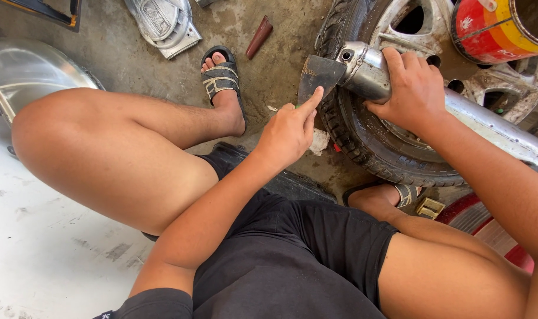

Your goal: The person sits on the floor and uses a scraper to clean the surface of a metal exhaust pipe resting on a tire. They repeatedly scrape the pipe to remove dirt and grime.

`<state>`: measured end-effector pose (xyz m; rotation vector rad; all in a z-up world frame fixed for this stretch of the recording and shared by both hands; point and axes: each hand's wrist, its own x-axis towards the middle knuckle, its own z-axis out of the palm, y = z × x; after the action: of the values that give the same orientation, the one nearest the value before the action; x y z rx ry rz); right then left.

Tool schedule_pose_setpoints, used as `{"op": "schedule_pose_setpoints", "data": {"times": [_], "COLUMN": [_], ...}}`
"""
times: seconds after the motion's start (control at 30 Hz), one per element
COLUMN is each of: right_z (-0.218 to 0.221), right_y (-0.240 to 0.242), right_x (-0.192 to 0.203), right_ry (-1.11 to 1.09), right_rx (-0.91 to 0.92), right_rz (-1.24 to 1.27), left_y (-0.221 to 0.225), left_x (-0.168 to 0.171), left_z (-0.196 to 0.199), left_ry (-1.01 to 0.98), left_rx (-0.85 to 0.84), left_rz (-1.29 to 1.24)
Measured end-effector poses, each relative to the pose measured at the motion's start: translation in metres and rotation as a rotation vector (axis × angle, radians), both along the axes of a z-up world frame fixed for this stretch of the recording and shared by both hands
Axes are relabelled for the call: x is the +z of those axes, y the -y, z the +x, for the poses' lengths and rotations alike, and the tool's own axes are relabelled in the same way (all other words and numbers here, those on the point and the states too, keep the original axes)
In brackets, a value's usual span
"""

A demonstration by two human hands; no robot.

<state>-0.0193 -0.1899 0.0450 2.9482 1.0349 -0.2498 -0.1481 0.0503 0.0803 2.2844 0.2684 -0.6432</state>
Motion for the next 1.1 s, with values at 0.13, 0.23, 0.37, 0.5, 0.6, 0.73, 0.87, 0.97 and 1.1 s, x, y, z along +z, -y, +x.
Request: {"op": "schedule_pose_setpoints", "data": {"times": [0.13, 0.23, 0.37, 0.5, 0.6, 0.73, 0.87, 0.97, 1.1], "right_z": [-0.001, 0.003, -0.001, 0.000, 0.003, 0.008, 0.014, 0.007, 0.006], "right_y": [0.000, 0.000, 0.000, -0.001, -0.002, -0.001, -0.001, 0.000, 0.006], "right_x": [-0.001, 0.000, -0.002, 0.001, 0.003, 0.006, 0.005, 0.007, -0.003], "right_ry": [0.007, -0.016, 0.034, -0.004, -0.021, -0.023, -0.093, -0.092, -0.004], "right_rx": [0.013, 0.012, 0.047, 0.040, 0.038, 0.037, 0.002, 0.009, 0.062], "right_rz": [0.007, -0.020, -0.046, -0.067, -0.068, -0.006, -0.014, -0.032, 0.034], "left_y": [-0.016, -0.022, -0.027, -0.025, -0.027, -0.035, -0.030, -0.029, -0.027], "left_x": [0.010, 0.010, 0.016, 0.004, 0.025, 0.010, 0.005, 0.012, 0.022], "left_z": [0.012, 0.021, 0.025, 0.028, 0.039, 0.032, 0.026, 0.029, 0.031], "left_ry": [-0.042, -0.025, -0.106, -0.042, -0.068, 0.113, 0.034, -0.002, -0.109], "left_rx": [-0.090, -0.140, -0.188, -0.215, -0.258, -0.265, -0.266, -0.247, -0.280], "left_rz": [-0.046, -0.065, -0.036, 0.005, 0.027, 0.022, 0.003, -0.022, -0.084]}}
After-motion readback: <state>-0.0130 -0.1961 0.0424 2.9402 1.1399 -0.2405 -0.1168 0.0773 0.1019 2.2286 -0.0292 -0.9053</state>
